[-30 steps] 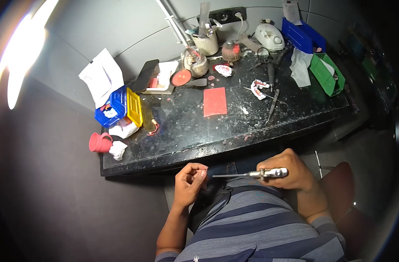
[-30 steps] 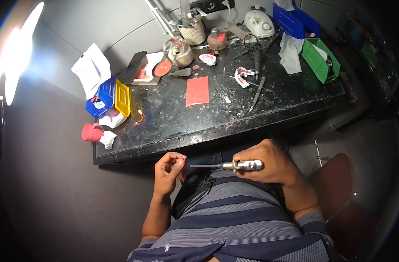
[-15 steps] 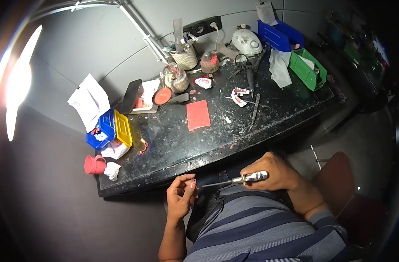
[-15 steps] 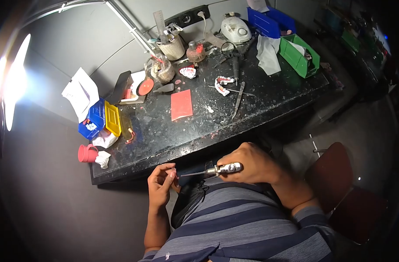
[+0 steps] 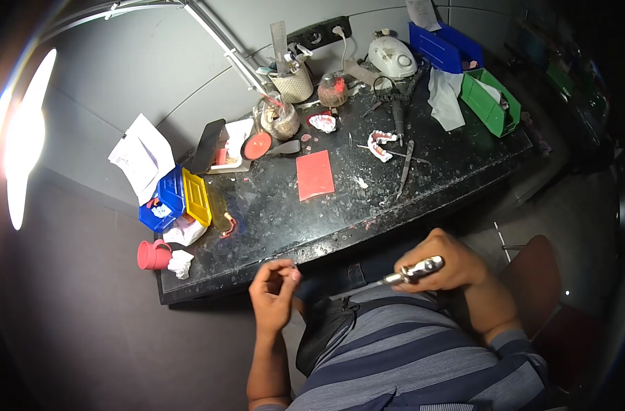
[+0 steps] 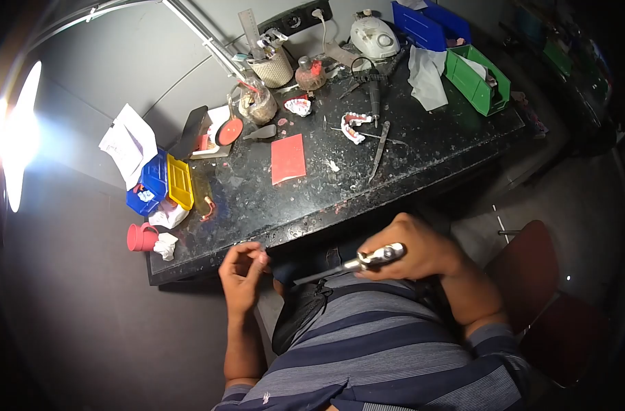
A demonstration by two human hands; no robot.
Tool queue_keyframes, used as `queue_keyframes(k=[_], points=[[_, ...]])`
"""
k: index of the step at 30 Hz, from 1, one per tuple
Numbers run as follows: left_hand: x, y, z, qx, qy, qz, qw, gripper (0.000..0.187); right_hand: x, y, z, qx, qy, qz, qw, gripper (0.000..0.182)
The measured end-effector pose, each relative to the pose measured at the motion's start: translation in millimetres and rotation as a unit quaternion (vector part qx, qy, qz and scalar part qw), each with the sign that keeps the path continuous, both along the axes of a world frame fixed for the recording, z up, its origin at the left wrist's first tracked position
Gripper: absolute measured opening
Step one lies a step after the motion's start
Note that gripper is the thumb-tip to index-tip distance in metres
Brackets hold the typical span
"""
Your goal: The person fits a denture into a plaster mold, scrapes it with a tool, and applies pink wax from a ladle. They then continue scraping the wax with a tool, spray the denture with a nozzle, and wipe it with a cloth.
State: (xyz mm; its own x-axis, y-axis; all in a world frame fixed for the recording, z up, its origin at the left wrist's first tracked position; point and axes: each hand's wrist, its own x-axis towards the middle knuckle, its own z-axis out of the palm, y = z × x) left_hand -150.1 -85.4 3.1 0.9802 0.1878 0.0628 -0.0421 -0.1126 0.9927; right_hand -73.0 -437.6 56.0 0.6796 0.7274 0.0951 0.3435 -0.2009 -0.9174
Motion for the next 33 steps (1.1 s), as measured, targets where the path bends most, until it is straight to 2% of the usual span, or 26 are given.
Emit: queue_keyframes(k=[1, 3, 5, 7, 9, 10, 11, 12, 13, 15, 16, 17, 19, 20, 21, 22, 23, 24, 25, 26, 27, 29, 30, 31, 32, 33], points=[[6, 9, 6, 0.045, -0.012, 0.022, 0.999, 0.020, 6, -10, -3, 0.009, -0.003, 0.048, 0.999, 0.014], [25, 31, 18, 0.249, -0.073, 0.086, 0.962, 0.019, 17, -39, -8, -0.051, 0.009, 0.079, 0.995, 0.022], [45, 56, 24, 0.366, -0.052, 0.131, 0.920, 0.022, 23, -70, -4, -0.123, 0.081, 0.002, 0.989, 0.022], [60, 80, 20, 0.439, -0.052, 0.126, 0.888, 0.025, 29, -113, -29, -0.132, 0.107, -0.076, 0.983, 0.022], [71, 86, 20, 0.442, -0.032, 0.135, 0.886, 0.027, 31, -155, -47, -0.145, 0.154, -0.151, 0.966, 0.024], [75, 84, 24, 0.493, -0.064, 0.159, 0.853, 0.028, 30, -178, -66, -0.147, 0.152, -0.149, 0.966, 0.024], [80, 82, 28, 0.541, -0.096, 0.181, 0.815, 0.030, 28, -201, -91, -0.104, 0.169, -0.233, 0.952, 0.023], [86, 80, 31, 0.498, -0.111, 0.200, 0.836, 0.023, 28, -218, -113, -0.060, 0.184, -0.316, 0.929, 0.023], [87, 80, 34, 0.497, -0.108, 0.203, 0.836, 0.023, 31, -228, -127, -0.063, 0.184, -0.312, 0.930, 0.023], [89, 81, 40, 0.562, -0.049, 0.248, 0.788, 0.026, 39, -242, -148, -0.034, 0.150, -0.463, 0.873, 0.018], [96, 80, 32, 0.555, -0.110, 0.288, 0.772, 0.037, 45, -245, -159, -0.057, 0.166, -0.504, 0.846, 0.021], [100, 78, 33, 0.554, -0.106, 0.289, 0.773, 0.037, 51, -251, -180, -0.060, 0.167, -0.503, 0.846, 0.021], [110, 75, 37, 0.503, -0.104, 0.296, 0.806, 0.043, 62, -261, -229, 0.125, 0.087, -0.530, 0.834, 0.029], [119, 74, 39, 0.504, -0.158, 0.302, 0.794, 0.049, 66, -253, -238, 0.175, 0.044, -0.536, 0.825, 0.035], [121, 71, 41, 0.504, -0.157, 0.302, 0.794, 0.049, 64, -250, -243, 0.174, 0.045, -0.536, 0.825, 0.035], [122, 59, 55, 0.383, -0.083, 0.325, 0.861, 0.047, 59, -248, -248, 0.180, 0.036, -0.561, 0.807, 0.034], [123, 53, 63, 0.252, -0.007, 0.340, 0.906, 0.045, 55, -246, -251, 0.185, 0.028, -0.586, 0.788, 0.033], [121, 59, 65, 0.319, -0.009, 0.330, 0.889, 0.031, 50, -246, -252, 0.181, 0.028, -0.584, 0.791, 0.033], [122, 70, 62, 0.316, -0.005, 0.334, 0.888, 0.031, 47, -245, -252, 0.219, 0.062, -0.631, 0.742, 0.031], [125, 81, 58, 0.360, -0.077, 0.340, 0.865, 0.022, 46, -242, -253, 0.254, 0.096, -0.674, 0.687, 0.029], [127, 89, 55, 0.404, -0.149, 0.341, 0.836, 0.024, 49, -239, -256, 0.252, 0.098, -0.672, 0.690, 0.029], [134, 74, 71, 0.530, -0.261, 0.319, 0.741, 0.040, 65, -227, -258, 0.249, 0.043, -0.733, 0.632, 0.023], [129, 83, 71, 0.544, -0.202, 0.270, 0.768, 0.051, 70, -219, -257, 0.198, 0.022, -0.724, 0.660, 0.024], [129, 78, 67, 0.612, -0.141, 0.308, 0.715, 0.050, 74, -218, -261, 0.201, 0.020, -0.722, 0.662, 0.024], [128, 77, 66, 0.576, -0.161, 0.297, 0.744, 0.048, 78, -215, -266, 0.067, -0.116, -0.705, 0.697, 0.027], [128, 76, 67, 0.539, -0.181, 0.285, 0.772, 0.045, 81, -214, -270, -0.068, -0.249, -0.663, 0.703, 0.030]])
